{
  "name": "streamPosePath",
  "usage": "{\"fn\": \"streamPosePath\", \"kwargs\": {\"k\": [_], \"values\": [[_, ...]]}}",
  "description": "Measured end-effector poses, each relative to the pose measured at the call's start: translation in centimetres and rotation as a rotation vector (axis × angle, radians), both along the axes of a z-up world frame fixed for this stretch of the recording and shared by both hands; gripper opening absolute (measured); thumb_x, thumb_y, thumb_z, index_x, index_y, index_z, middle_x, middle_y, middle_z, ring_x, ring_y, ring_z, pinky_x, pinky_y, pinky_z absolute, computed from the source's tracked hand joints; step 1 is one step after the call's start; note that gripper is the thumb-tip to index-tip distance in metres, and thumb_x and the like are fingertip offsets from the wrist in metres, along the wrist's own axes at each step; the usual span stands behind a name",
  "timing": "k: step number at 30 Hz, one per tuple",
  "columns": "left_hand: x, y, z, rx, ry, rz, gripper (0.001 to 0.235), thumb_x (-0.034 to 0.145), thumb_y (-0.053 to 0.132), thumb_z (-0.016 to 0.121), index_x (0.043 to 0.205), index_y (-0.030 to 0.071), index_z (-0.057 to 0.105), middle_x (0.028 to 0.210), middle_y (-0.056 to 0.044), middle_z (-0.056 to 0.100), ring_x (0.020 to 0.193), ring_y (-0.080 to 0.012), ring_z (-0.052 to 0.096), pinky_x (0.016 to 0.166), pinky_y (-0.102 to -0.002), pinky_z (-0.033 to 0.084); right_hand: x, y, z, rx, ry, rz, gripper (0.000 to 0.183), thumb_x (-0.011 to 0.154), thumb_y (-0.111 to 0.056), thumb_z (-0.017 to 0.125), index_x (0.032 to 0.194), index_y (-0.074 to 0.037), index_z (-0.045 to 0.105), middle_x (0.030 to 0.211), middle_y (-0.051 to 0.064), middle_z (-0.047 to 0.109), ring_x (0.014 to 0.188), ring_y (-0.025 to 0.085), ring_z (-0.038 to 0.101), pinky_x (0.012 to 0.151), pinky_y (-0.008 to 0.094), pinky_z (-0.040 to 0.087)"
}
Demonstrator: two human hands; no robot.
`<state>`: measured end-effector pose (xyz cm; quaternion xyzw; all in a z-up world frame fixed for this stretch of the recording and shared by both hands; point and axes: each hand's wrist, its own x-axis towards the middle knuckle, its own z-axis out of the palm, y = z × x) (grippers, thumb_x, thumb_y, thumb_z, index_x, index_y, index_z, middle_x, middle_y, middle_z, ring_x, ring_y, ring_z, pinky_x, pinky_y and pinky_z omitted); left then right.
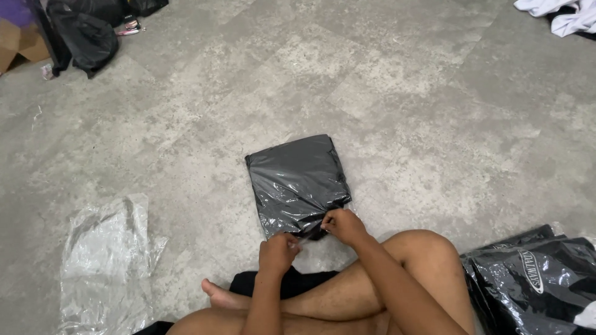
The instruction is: The person sits on the floor and folds black shirts, then places them into clear plastic bags. They seal the bags and set them aside, repeating the process with additional shirts.
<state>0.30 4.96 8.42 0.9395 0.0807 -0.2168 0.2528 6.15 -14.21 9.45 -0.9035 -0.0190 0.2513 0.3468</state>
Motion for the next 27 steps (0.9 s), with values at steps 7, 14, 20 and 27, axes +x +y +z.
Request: {"fn": "streamPosePath", "kwargs": {"k": [7, 14, 20, 27], "values": [[0.0, 0.3, -2.6, 0.229, -0.001, -0.123, 0.031, 0.076, 0.003, 0.045, 0.092, 0.016, 0.068, 0.084, -0.009, 0.066, 0.080, -0.0287, 0.061, 0.078, -0.037, 0.043, 0.1, -0.5, 0.2, 0.013, 0.027, -0.003, 0.008, 0.082, -0.026, 0.065, 0.080, -0.018, 0.067, 0.078, -0.005, 0.068, 0.070, 0.010, 0.060, 0.059, 0.026, 0.043], [0.2, 2.4, -0.1, 0.038, -0.109, -0.037, 0.021, 0.083, 0.016, 0.051, 0.093, 0.015, 0.070, 0.096, -0.007, 0.065, 0.083, -0.0289, 0.062, 0.074, -0.040, 0.048, 0.7, -1.0, 1.4, 0.005, 0.014, 0.009, 0.011, 0.078, -0.029, 0.069, 0.077, -0.018, 0.066, 0.075, -0.005, 0.066, 0.069, 0.009, 0.058, 0.060, 0.024, 0.042], [1.3, 4.2, 0.3, -0.023, -0.093, 0.034, 0.019, 0.085, 0.013, 0.053, 0.095, 0.015, 0.069, 0.093, -0.005, 0.069, 0.093, -0.0267, 0.064, 0.083, -0.039, 0.047, 1.3, -1.3, 2.0, -0.219, -0.307, 0.213, 0.019, 0.075, -0.033, 0.069, 0.074, -0.014, 0.065, 0.067, 0.002, 0.067, 0.070, 0.023, 0.065, 0.073, 0.031, 0.041], [1.8, 3.1, -3.1, 0.075, -0.178, 0.119, 0.010, 0.084, 0.017, 0.055, 0.093, 0.016, 0.053, 0.097, 0.000, 0.056, 0.086, -0.0212, 0.055, 0.068, -0.038, 0.043, 3.8, -1.4, -3.0, -0.293, -0.295, 0.137, 0.046, 0.066, -0.059, 0.073, 0.059, -0.019, 0.049, 0.044, -0.006, 0.050, 0.045, 0.013, 0.046, 0.087, 0.028, 0.031]]}}
